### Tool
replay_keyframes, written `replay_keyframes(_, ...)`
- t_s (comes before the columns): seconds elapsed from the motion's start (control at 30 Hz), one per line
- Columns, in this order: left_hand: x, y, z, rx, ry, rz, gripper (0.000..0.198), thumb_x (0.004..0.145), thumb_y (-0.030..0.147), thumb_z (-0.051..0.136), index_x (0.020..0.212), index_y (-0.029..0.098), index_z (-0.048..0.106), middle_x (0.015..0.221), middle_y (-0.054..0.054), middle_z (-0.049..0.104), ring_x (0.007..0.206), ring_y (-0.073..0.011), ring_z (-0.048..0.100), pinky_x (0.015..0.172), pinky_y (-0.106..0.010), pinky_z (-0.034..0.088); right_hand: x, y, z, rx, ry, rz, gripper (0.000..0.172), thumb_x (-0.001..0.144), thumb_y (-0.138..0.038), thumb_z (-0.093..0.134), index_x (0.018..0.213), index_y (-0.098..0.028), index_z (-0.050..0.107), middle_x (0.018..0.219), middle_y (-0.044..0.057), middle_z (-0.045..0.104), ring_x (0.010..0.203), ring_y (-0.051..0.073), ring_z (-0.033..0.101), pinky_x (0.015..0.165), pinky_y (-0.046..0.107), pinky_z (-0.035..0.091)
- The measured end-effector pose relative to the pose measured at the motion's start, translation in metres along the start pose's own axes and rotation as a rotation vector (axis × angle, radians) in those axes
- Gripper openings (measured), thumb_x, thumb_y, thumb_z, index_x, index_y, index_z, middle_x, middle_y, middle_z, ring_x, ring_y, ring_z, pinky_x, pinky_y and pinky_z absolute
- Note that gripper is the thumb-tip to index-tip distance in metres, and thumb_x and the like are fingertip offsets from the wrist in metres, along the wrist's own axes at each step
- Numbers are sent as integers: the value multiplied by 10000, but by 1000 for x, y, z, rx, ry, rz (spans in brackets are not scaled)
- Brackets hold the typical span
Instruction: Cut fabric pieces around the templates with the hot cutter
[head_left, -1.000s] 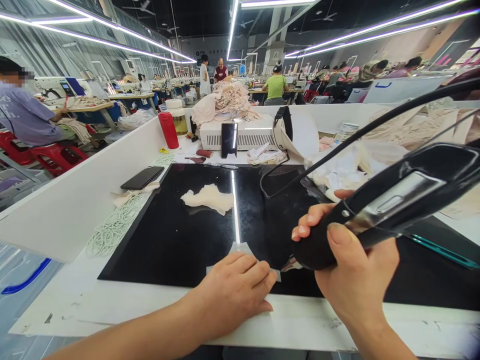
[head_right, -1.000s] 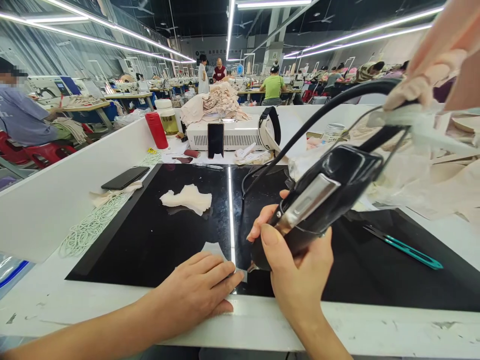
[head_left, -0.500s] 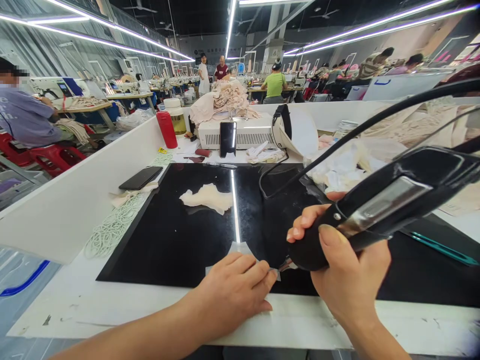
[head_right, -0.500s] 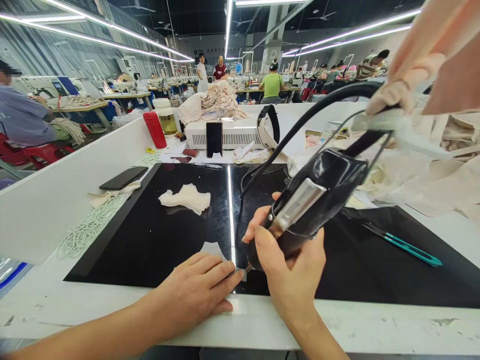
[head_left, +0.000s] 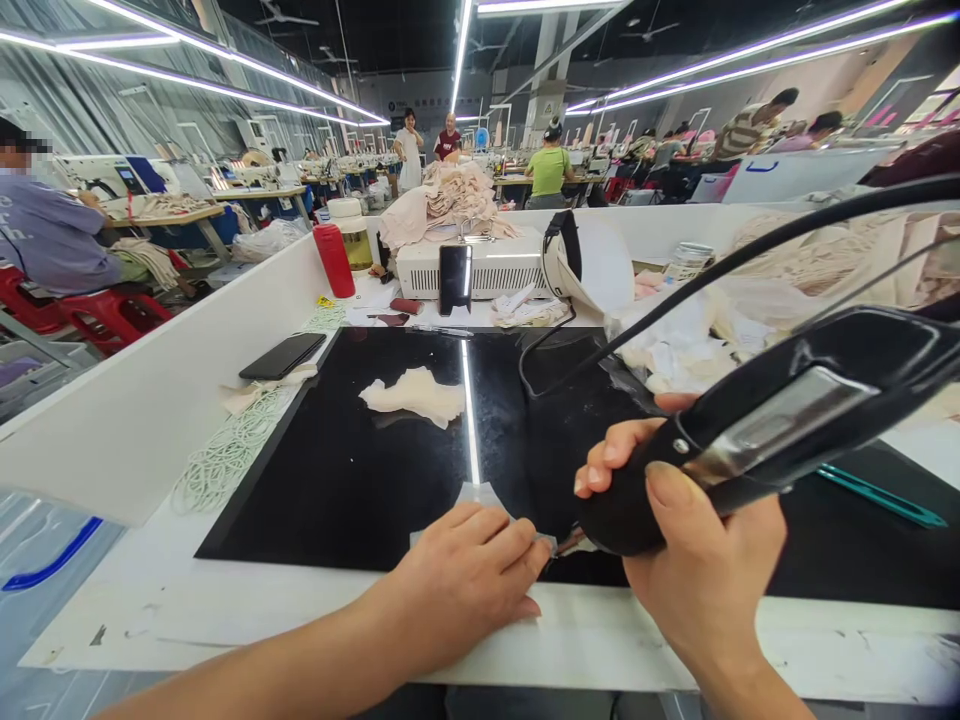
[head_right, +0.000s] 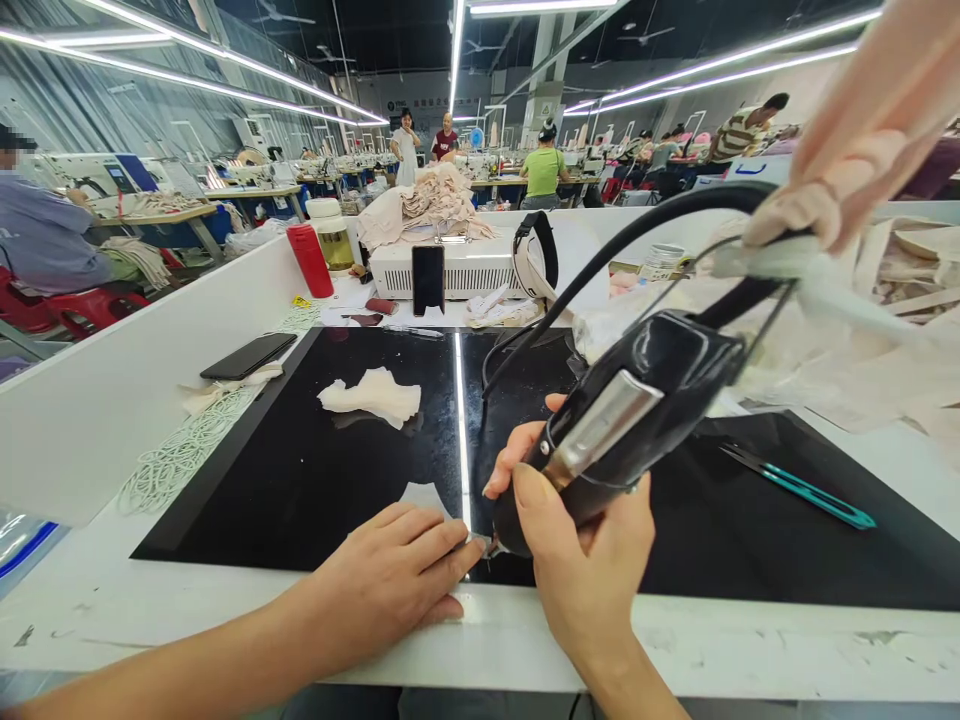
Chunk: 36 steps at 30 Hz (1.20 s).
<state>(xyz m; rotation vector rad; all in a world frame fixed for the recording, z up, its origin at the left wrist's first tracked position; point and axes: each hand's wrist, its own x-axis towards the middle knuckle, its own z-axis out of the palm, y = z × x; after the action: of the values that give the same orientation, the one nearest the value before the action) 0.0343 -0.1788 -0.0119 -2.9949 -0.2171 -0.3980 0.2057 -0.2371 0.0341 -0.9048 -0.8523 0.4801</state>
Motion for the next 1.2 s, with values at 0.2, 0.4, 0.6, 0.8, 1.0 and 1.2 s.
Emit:
replay_keyframes(0.2, 0, 0, 2, -10, 4, -9, 488, 987, 438, 620, 1352, 127, 530, 1139, -53, 631, 994, -216, 589, 834, -370, 487, 5, -4, -2, 8, -37, -20, 478, 869, -342, 771, 1296, -337, 557, 844, -31, 643, 673, 162, 610, 631, 321, 569)
replay_keyframes(0.4, -5, -7, -9, -118, 60, -23, 388, 1016, 385, 581, 1328, 157, 556, 1283, -59, 633, 1148, -218, 584, 1025, -376, 477, 14, -21, -4, -160, -123, -39, 516, 767, -381, 878, 1212, -299, 630, 1008, 28, 700, 835, 212, 686, 717, 345, 611)
replay_keyframes(0.6, -40, -25, -28, -251, 117, -320, 337, 1027, 320, 549, 1334, 185, 582, 1284, -99, 633, 1173, -213, 599, 1045, -401, 515, 13, -23, 18, -90, -48, -23, 375, 780, -389, 857, 1062, -283, 633, 898, 12, 671, 692, 204, 664, 600, 373, 600)
replay_keyframes(0.8, -65, -28, -27, -344, 110, -534, 308, 922, 259, 709, 1224, 219, 670, 1211, -65, 646, 1118, -209, 622, 996, -375, 547, 4, -7, 46, 7, -92, -2, 437, 750, -299, 888, 1081, -285, 603, 850, -3, 668, 693, 206, 662, 603, 375, 596)
replay_keyframes(1.0, -62, -25, -21, -413, 168, -567, 150, 898, 201, 733, 1041, 200, 685, 1152, -35, 663, 1063, -191, 623, 957, -350, 521, 0, 4, 68, 18, -100, -2, 406, 808, -331, 829, 1123, -288, 577, 846, -3, 657, 659, 202, 644, 603, 396, 572)
replay_keyframes(1.2, -62, -25, -20, -504, 204, -602, 78, 933, 153, 674, 995, 194, 650, 1143, -14, 662, 1049, -167, 609, 942, -310, 491, -4, 12, 77, 40, -128, -3, 403, 840, -316, 804, 1153, -287, 553, 840, -17, 654, 667, 196, 640, 641, 395, 556)
